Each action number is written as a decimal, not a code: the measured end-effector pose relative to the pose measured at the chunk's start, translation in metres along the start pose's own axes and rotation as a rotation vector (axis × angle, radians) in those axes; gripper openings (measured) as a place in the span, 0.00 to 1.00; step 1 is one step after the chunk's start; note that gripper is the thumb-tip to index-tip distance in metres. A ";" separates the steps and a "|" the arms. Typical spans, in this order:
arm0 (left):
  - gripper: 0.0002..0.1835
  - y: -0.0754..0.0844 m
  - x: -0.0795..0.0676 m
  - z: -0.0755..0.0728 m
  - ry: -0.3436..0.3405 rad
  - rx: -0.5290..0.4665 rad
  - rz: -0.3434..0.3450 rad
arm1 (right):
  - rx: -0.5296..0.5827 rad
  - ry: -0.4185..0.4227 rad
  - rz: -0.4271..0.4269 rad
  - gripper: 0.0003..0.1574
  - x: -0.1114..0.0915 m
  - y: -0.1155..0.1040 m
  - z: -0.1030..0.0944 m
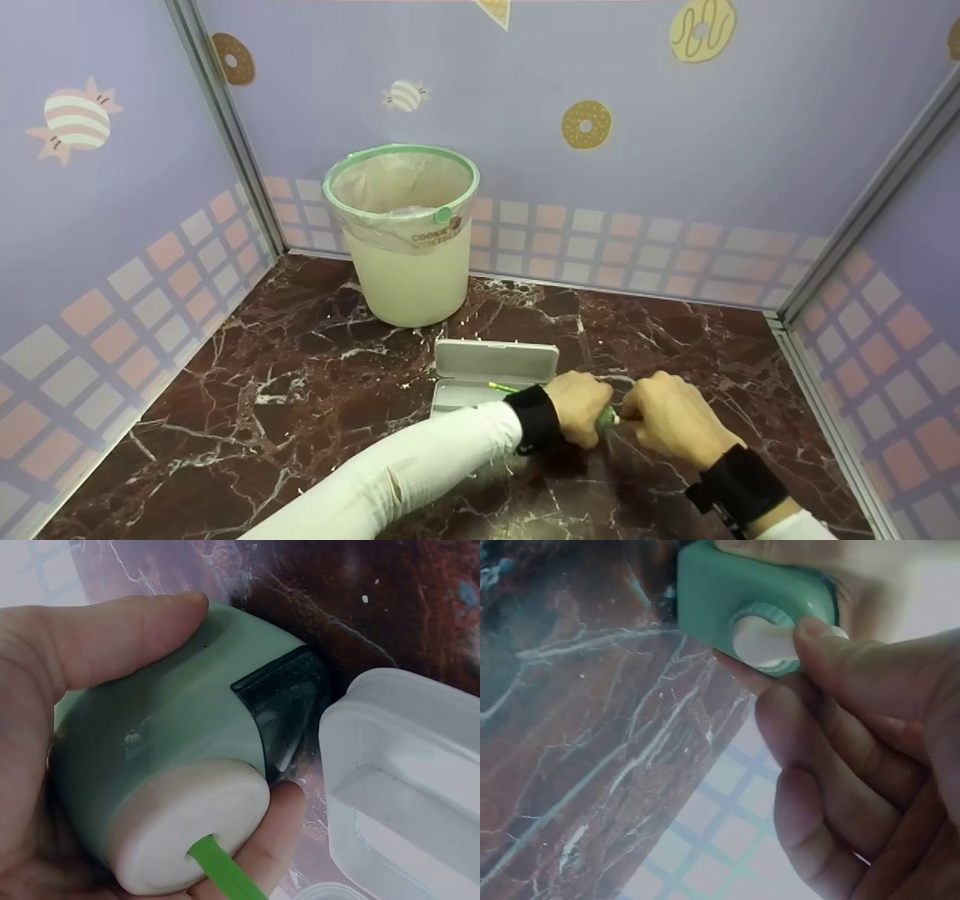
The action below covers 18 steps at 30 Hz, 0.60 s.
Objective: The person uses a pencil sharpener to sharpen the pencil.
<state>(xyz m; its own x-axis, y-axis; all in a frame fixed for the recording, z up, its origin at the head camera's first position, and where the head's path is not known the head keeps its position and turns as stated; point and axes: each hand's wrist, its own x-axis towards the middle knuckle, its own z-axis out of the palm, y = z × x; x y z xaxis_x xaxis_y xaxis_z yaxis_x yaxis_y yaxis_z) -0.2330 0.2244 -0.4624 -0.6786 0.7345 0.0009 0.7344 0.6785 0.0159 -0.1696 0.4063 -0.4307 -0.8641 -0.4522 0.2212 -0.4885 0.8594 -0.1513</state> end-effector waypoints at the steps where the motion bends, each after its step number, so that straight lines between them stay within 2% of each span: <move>1: 0.19 0.000 0.000 0.000 0.002 0.000 0.000 | -0.001 -0.005 0.004 0.23 0.001 0.000 -0.001; 7: 0.21 -0.004 0.000 0.002 0.014 0.012 0.019 | -0.033 -0.031 0.028 0.26 0.007 -0.006 -0.004; 10: 0.22 -0.006 -0.001 0.002 0.014 0.013 0.020 | -0.065 -0.005 0.051 0.26 0.011 -0.004 -0.003; 14: 0.19 -0.005 -0.001 0.003 0.014 0.021 0.008 | -0.103 0.052 0.094 0.22 0.021 0.009 0.008; 18: 0.15 -0.002 0.000 0.005 0.007 0.030 0.020 | -0.080 0.018 0.120 0.19 0.029 0.026 0.025</move>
<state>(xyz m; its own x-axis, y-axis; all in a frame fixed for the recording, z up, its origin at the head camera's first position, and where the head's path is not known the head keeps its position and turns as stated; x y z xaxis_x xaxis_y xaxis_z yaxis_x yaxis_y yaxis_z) -0.2344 0.2228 -0.4670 -0.6638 0.7479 0.0083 0.7478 0.6638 -0.0146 -0.2106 0.4098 -0.4523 -0.9129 -0.3413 0.2240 -0.3700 0.9236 -0.1006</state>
